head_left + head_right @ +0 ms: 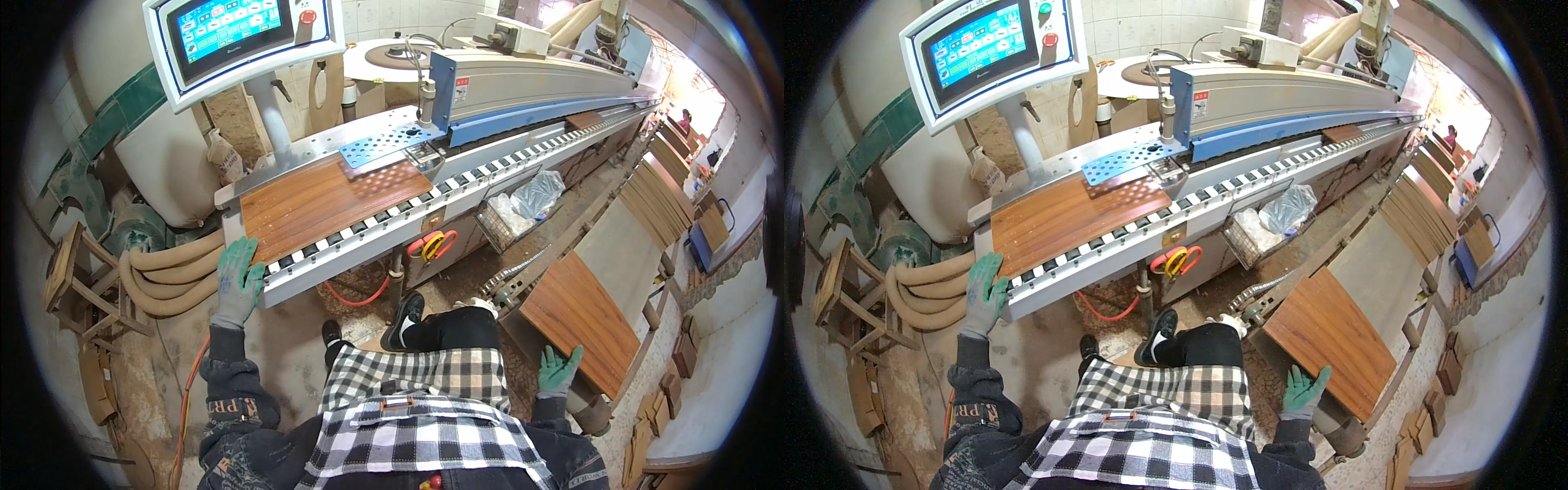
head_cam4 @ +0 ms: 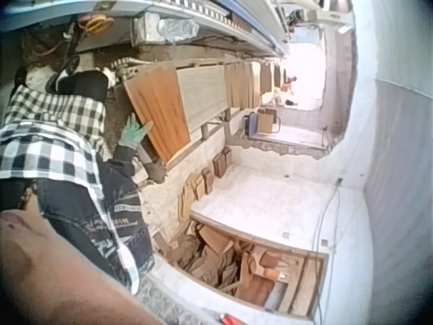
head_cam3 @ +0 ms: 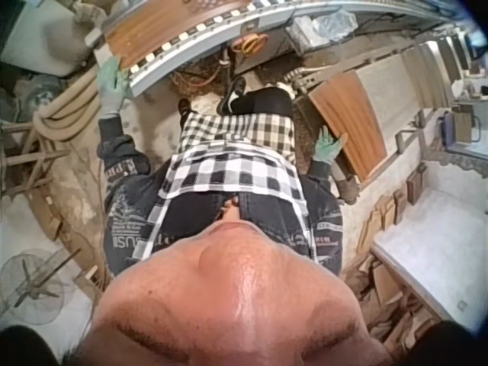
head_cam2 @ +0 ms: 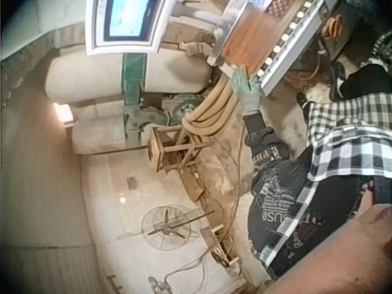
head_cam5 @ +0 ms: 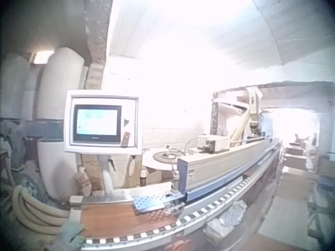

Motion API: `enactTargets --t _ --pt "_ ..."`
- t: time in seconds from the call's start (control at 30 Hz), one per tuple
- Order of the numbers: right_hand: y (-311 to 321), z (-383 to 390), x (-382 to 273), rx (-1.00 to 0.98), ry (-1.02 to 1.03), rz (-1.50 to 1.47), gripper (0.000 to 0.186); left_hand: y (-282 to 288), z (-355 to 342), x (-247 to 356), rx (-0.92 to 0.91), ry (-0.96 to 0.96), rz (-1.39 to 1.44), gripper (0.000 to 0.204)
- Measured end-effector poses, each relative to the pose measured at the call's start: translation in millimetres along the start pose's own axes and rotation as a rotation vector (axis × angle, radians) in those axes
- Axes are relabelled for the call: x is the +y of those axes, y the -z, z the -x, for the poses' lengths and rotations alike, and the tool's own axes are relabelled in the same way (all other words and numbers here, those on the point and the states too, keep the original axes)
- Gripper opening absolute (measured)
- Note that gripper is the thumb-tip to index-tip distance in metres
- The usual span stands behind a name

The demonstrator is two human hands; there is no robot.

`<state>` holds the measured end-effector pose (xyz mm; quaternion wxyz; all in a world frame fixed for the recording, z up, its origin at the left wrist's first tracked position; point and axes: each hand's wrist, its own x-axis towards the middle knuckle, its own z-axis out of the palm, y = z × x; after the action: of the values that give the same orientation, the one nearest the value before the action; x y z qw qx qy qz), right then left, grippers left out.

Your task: The person repeatedly places rectangular wooden panels onto a conveyor belt feeding a wood processing machine. They guide each panel through the machine and then remove it from the output side, stacking the processed panels on a nearby table.

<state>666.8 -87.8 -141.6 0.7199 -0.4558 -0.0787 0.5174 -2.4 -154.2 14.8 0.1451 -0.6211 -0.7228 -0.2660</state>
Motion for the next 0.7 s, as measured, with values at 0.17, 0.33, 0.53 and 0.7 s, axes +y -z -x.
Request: enactTargets --t 0.17,0.33,0.53,0.7 --pt "-10 14 -6 0.089 0.067 -0.055 0.075 2 -3 -1 -0.025 0.004 -0.012 0.045" --pt "19 -5 -13 0.188 0.112 -0.142 0.079 -1 -15 11 -0.085 0.033 -0.017 0.047" --pt "49 -20 -26 0.188 0.096 -0.166 0.082 -11 -37 36 -0.139 0.029 -0.032 0.050" --pt "70 -30 -28 0.238 0.155 -0.083 0.078 -18 -41 40 -0.142 0.060 -0.036 0.051"
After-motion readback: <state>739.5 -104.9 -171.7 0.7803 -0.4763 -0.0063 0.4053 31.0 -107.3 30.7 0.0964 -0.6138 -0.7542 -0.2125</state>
